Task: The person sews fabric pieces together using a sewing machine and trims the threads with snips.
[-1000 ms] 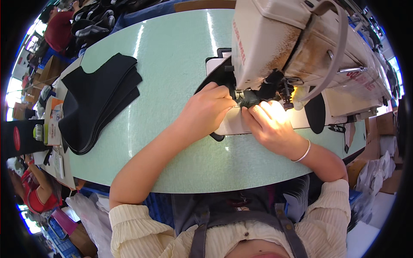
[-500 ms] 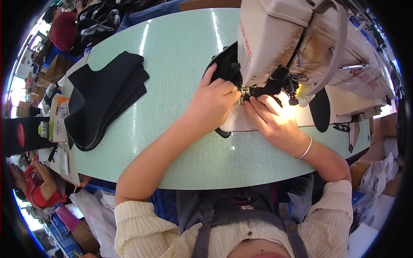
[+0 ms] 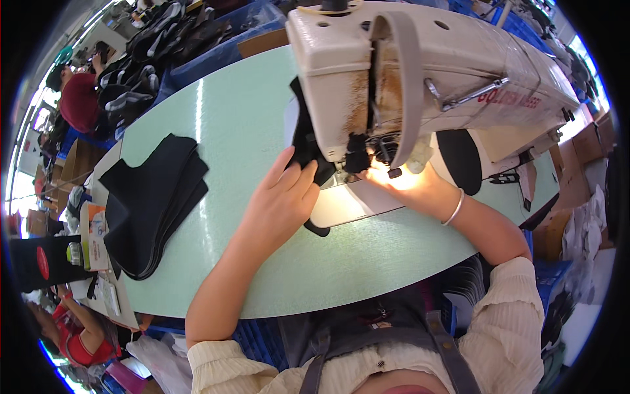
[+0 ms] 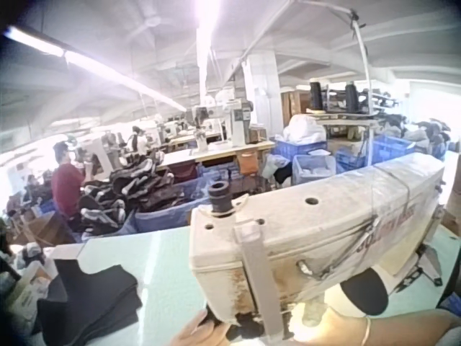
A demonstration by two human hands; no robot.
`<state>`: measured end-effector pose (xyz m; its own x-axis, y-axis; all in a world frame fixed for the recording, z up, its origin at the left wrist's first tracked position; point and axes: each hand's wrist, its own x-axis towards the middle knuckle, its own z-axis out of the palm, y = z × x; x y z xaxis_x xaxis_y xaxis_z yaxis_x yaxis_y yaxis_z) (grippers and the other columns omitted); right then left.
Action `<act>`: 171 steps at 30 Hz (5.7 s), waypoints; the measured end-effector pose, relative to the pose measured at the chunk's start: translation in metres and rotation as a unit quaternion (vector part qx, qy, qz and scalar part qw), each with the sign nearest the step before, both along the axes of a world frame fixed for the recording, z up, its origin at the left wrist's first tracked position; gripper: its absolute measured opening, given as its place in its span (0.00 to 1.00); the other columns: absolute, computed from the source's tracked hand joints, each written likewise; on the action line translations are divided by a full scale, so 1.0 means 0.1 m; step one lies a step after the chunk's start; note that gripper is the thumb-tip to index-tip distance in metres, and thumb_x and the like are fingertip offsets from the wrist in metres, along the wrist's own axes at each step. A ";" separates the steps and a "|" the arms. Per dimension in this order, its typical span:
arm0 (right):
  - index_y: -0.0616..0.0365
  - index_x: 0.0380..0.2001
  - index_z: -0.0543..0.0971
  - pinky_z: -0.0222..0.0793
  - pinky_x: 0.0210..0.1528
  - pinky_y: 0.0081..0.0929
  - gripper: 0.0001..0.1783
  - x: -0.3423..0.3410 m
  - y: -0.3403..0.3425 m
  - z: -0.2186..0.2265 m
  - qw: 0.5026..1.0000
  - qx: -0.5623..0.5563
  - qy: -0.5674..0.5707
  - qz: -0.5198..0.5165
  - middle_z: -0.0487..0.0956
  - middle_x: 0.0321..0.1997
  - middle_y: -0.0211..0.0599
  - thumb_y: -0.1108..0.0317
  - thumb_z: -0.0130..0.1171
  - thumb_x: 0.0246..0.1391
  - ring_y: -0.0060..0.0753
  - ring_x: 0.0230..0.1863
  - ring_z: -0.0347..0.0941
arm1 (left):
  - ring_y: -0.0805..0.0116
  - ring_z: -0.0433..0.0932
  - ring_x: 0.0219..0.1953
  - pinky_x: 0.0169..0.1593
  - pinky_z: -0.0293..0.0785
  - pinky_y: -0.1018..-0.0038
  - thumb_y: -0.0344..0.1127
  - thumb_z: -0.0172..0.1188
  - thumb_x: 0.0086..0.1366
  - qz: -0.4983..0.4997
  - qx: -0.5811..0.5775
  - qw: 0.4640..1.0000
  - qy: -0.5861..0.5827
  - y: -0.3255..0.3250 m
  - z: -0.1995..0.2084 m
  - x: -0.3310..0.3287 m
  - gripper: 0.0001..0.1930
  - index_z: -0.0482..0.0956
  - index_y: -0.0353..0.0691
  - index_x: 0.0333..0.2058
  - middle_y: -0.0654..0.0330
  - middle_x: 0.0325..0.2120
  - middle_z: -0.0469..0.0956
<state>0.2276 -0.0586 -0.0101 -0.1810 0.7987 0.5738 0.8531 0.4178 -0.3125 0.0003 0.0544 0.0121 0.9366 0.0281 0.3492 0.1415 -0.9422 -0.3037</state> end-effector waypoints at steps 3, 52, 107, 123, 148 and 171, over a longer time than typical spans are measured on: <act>0.56 0.34 0.77 0.71 0.39 0.35 0.09 0.04 -0.03 -0.01 0.999 -0.029 0.037 0.008 0.74 0.33 0.36 0.69 0.62 0.47 0.41 0.36 0.72 | 0.71 0.75 0.38 0.68 0.56 0.64 0.30 0.55 0.51 0.000 0.000 1.000 0.020 -0.07 0.02 0.04 0.02 0.75 0.41 0.25 0.56 0.43 0.80; 0.55 0.29 0.78 0.72 0.34 0.33 0.10 0.05 -0.26 0.24 0.954 -0.019 -0.298 0.033 0.74 0.37 0.31 0.68 0.59 0.39 0.33 0.37 0.75 | 0.65 0.66 0.29 0.34 0.61 0.69 0.25 0.57 0.47 -0.047 -0.208 0.977 0.015 -0.20 0.03 0.02 0.11 0.76 0.37 0.32 0.62 0.23 0.65; 0.62 0.53 0.74 0.72 0.30 0.27 0.24 0.21 0.00 -0.23 0.945 0.112 -0.302 0.062 0.80 0.44 0.41 0.73 0.61 0.50 0.34 0.29 0.75 | 0.63 0.74 0.48 0.55 0.66 0.63 0.29 0.58 0.52 0.003 -0.213 0.970 -0.114 0.06 -0.37 0.23 0.12 0.81 0.39 0.37 0.60 0.42 0.79; 0.68 0.41 0.76 0.66 0.52 0.46 0.18 1.16 -0.23 0.17 0.881 -0.229 -0.113 -0.398 0.77 0.40 0.62 0.72 0.57 0.45 0.61 0.49 0.71 | 0.49 0.73 0.50 0.51 0.72 0.60 0.64 0.66 0.49 0.455 -0.237 0.858 0.022 1.26 0.34 -1.93 0.35 0.78 0.42 0.47 0.50 0.45 0.73; 0.62 0.49 0.76 0.73 0.52 0.33 0.25 -0.31 -0.78 0.32 0.961 -0.129 -0.244 -0.035 0.76 0.53 0.45 0.77 0.56 0.41 0.45 0.55 0.73 | 0.54 0.79 0.37 0.36 0.76 0.64 0.49 0.61 0.60 0.086 -0.278 0.920 0.263 -0.10 0.29 -0.93 0.22 0.72 0.39 0.44 0.53 0.38 0.72; 0.61 0.46 0.78 0.75 0.47 0.32 0.23 -0.06 -0.25 0.05 0.975 -0.020 -0.220 -0.001 0.78 0.42 0.43 0.70 0.57 0.42 0.42 0.48 0.76 | 0.45 0.53 0.65 0.64 0.46 0.39 0.58 0.60 0.56 0.105 -0.281 0.949 0.102 -0.62 -0.06 -0.12 0.44 0.59 0.34 0.63 0.47 0.62 0.56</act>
